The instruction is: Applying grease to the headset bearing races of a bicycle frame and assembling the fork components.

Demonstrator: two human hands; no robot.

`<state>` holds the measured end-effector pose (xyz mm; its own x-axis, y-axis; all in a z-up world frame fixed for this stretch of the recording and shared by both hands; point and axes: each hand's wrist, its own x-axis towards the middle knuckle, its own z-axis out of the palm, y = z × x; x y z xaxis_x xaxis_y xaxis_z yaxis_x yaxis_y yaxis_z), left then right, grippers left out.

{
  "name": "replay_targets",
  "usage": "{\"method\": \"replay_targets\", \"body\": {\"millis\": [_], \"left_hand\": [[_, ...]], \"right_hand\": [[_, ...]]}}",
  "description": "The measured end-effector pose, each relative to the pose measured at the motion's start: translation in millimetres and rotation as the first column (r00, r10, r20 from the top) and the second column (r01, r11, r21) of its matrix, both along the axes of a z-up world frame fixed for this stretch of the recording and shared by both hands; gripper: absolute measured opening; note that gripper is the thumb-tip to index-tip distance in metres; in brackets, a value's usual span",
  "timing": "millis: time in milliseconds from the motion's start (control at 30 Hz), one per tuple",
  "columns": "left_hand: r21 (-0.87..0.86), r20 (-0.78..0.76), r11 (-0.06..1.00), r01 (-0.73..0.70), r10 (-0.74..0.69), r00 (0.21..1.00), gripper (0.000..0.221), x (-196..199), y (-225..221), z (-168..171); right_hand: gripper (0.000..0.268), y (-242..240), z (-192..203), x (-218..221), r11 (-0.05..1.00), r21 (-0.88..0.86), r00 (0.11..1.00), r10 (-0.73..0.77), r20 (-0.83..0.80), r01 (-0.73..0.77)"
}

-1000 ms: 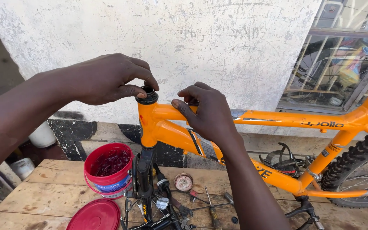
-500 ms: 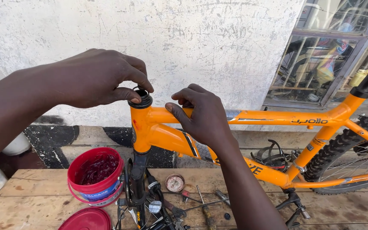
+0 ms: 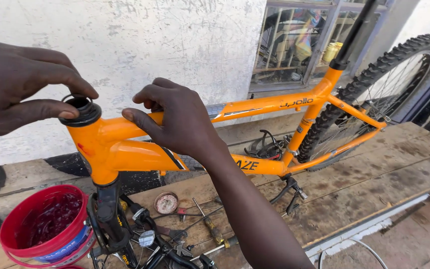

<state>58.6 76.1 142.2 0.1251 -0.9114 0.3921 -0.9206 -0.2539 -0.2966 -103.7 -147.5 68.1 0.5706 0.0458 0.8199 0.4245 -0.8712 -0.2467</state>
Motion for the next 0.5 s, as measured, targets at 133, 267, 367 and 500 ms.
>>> {"method": "replay_targets", "body": {"millis": [133,267,367,500], "left_hand": [[-0.058,-0.048,0.985,0.160,-0.163,0.986,0.045,18.7,-1.3,-2.8],[-0.032,0.031,0.976,0.215,-0.214,0.976,0.060,37.2,-4.1,-7.9],[-0.007,0.011,0.978,0.209,-0.209,0.978,0.061,60.7,-10.3,-11.0],[0.111,0.065,0.987,0.117,-0.124,0.990,0.084,158.9,-24.6,-32.4]], "right_hand": [[0.038,0.2,-1.4,1.9,1.000,-0.004,1.000,-0.010,0.009,0.010],[0.041,3.2,-1.6,3.1,1.000,-0.016,0.999,-0.023,0.031,0.023],[0.042,5.2,-0.1,2.3,1.000,-0.009,0.999,-0.029,0.038,0.030],[0.045,5.9,-0.5,3.5,0.999,-0.018,0.998,-0.049,0.035,0.049]]}}
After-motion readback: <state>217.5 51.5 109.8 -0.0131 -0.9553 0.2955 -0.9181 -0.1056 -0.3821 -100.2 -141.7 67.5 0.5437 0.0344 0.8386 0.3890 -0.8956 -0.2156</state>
